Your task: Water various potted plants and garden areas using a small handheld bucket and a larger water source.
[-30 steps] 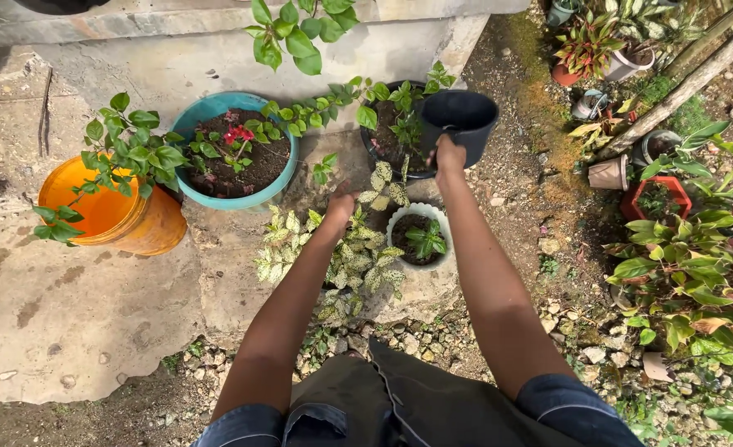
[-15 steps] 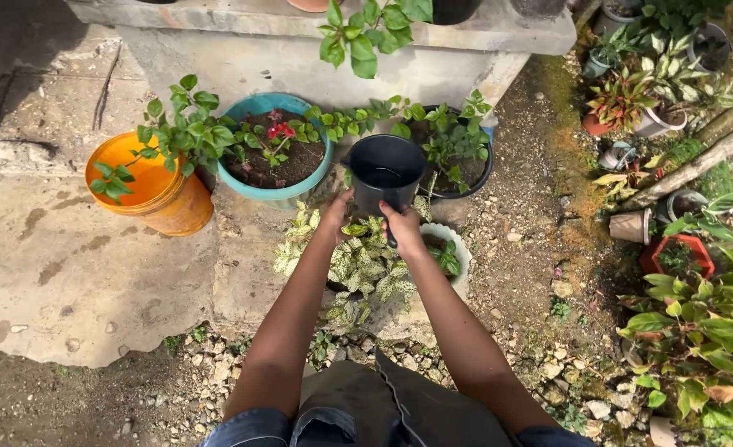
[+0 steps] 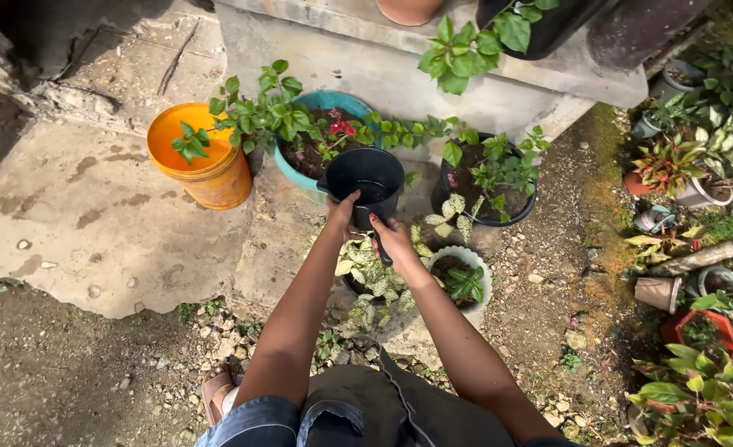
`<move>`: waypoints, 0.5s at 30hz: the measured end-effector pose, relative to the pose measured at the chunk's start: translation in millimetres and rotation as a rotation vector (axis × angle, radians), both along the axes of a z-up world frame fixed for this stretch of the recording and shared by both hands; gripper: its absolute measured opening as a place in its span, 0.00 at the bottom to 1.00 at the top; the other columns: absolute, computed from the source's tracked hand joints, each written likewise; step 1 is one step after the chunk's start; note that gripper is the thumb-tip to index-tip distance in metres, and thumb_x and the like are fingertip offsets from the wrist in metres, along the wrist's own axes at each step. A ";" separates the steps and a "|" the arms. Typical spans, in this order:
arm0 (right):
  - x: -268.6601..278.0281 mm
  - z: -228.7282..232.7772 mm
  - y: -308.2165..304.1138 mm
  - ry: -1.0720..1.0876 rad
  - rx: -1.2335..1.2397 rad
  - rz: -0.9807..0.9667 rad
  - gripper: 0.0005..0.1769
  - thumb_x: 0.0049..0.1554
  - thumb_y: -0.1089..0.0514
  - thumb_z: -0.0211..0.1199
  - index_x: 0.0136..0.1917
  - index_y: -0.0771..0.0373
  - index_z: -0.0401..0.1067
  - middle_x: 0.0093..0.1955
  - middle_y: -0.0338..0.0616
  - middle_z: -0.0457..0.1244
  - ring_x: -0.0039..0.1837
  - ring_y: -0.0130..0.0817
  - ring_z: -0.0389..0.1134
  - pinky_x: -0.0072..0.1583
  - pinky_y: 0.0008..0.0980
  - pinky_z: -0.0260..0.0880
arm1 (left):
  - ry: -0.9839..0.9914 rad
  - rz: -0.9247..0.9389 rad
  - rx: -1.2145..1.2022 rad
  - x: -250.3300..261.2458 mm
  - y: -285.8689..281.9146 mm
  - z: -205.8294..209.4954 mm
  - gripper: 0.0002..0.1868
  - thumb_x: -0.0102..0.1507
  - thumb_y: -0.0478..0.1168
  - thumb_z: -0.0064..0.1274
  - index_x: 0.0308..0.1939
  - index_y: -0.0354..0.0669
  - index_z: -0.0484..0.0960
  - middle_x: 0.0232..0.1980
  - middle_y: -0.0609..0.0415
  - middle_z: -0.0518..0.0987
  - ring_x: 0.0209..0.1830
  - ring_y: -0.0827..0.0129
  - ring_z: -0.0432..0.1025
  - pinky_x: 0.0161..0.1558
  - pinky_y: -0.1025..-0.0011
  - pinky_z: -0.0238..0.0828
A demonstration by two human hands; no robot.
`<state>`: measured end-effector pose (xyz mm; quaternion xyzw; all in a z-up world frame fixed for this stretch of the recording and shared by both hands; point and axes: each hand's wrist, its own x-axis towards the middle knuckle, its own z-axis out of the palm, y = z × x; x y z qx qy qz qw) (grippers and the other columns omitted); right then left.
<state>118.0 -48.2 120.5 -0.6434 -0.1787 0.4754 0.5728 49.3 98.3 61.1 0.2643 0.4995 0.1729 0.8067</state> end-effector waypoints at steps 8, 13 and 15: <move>-69.0 3.2 40.7 -0.008 -0.084 0.100 0.18 0.64 0.45 0.60 0.46 0.63 0.66 0.26 0.41 0.61 0.24 0.29 0.59 0.28 0.32 0.60 | -0.005 0.104 0.012 -79.4 37.6 -19.0 0.51 0.62 0.39 0.52 0.74 0.86 0.34 0.74 0.35 0.58 0.61 0.19 0.66 0.51 0.26 0.69; -119.3 -3.1 71.1 -0.029 -0.156 0.118 0.19 0.64 0.44 0.58 0.46 0.62 0.66 0.27 0.42 0.62 0.24 0.31 0.60 0.29 0.33 0.62 | -0.036 0.182 0.025 -126.0 72.0 -56.0 0.52 0.61 0.36 0.50 0.75 0.84 0.33 0.69 0.33 0.65 0.58 0.28 0.72 0.48 0.30 0.71; -140.4 -4.1 86.4 0.004 -0.158 0.124 0.19 0.65 0.44 0.58 0.45 0.62 0.67 0.27 0.42 0.62 0.25 0.29 0.61 0.31 0.32 0.63 | -0.121 0.248 0.091 -144.8 88.3 -70.7 0.48 0.58 0.33 0.48 0.74 0.77 0.43 0.70 0.41 0.64 0.58 0.37 0.73 0.46 0.29 0.74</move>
